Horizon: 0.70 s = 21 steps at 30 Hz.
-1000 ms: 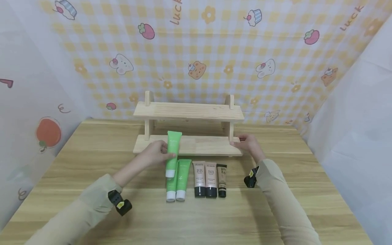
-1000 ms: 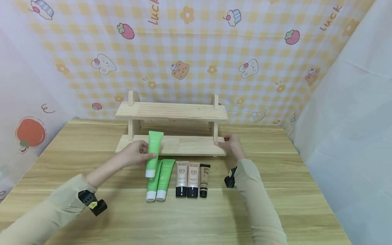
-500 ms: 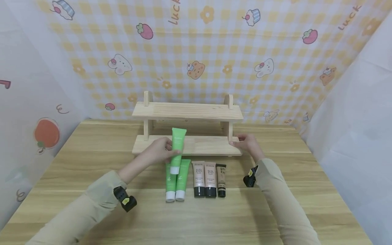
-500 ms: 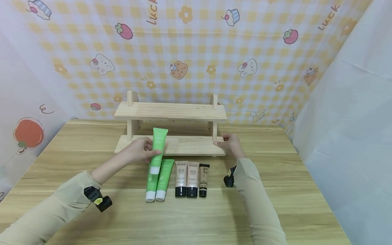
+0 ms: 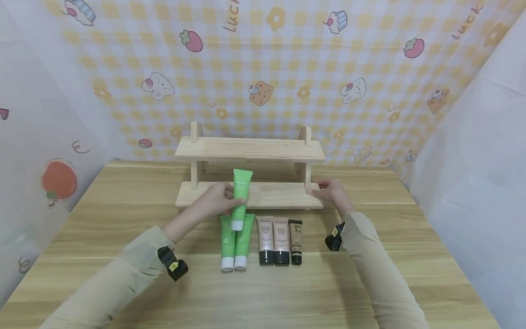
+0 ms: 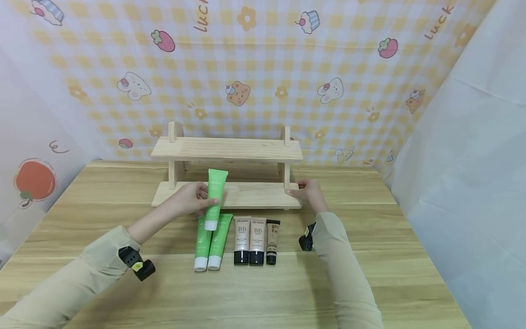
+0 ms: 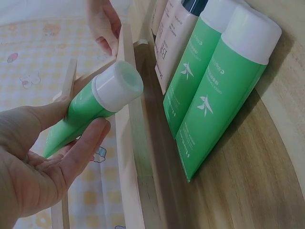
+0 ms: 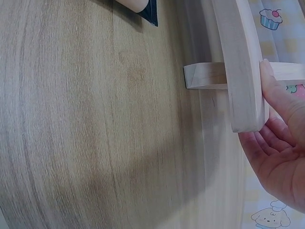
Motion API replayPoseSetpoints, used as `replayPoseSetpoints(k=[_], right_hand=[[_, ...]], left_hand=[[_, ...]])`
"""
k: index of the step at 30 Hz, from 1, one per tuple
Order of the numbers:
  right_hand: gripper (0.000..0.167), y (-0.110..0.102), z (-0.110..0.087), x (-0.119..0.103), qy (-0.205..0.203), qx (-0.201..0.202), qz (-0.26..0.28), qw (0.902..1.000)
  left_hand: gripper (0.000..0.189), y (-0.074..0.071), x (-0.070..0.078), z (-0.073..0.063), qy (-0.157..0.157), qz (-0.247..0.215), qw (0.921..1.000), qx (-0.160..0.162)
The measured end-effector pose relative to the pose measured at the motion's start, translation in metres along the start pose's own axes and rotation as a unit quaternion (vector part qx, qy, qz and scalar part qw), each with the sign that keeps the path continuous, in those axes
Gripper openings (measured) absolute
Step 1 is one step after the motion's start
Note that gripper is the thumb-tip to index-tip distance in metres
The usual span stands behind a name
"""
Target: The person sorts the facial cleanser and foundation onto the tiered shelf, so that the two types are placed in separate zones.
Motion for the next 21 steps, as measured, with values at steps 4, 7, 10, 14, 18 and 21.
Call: replayPoseSetpoints(k=[4, 7, 10, 14, 18, 21], right_hand=[[0.065, -0.001, -0.001, 0.001, 0.001, 0.0, 0.004, 1.0], [0.066, -0.002, -0.001, 0.001, 0.002, -0.004, 0.006, 1.0], [0.068, -0.002, -0.001, 0.001, 0.002, -0.009, 0.005, 0.9999], [0.068, -0.002, 0.0, 0.0, 0.001, -0.008, 0.008, 0.9999], [0.066, -0.002, 0.0, 0.001, 0.002, -0.006, 0.008, 1.0], [0.067, -0.001, -0.001, 0.001, 0.006, -0.006, 0.009, 0.9999]], left_hand=[[0.062, 0.001, 0.003, 0.004, -0.003, -0.008, 0.9999, -0.005], [0.062, -0.001, 0.006, 0.008, -0.003, -0.008, 0.9999, -0.006], [0.061, -0.002, 0.009, 0.011, 0.001, -0.002, 1.0, -0.002], [0.06, -0.002, 0.013, 0.014, 0.01, 0.008, 0.9999, 0.003], [0.058, -0.001, 0.014, 0.017, 0.014, 0.006, 0.9999, 0.003], [0.057, 0.0, 0.016, 0.019, 0.015, 0.004, 0.9999, 0.001]])
Point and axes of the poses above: each hand's wrist, its own z-axis towards the middle knuckle, its own y-axis out of the palm, x = y × z, the point moved 3 cm from there along z, towards the middle knuckle, and after that the axes turned 1 degree about -y, right-handed, at the moved point
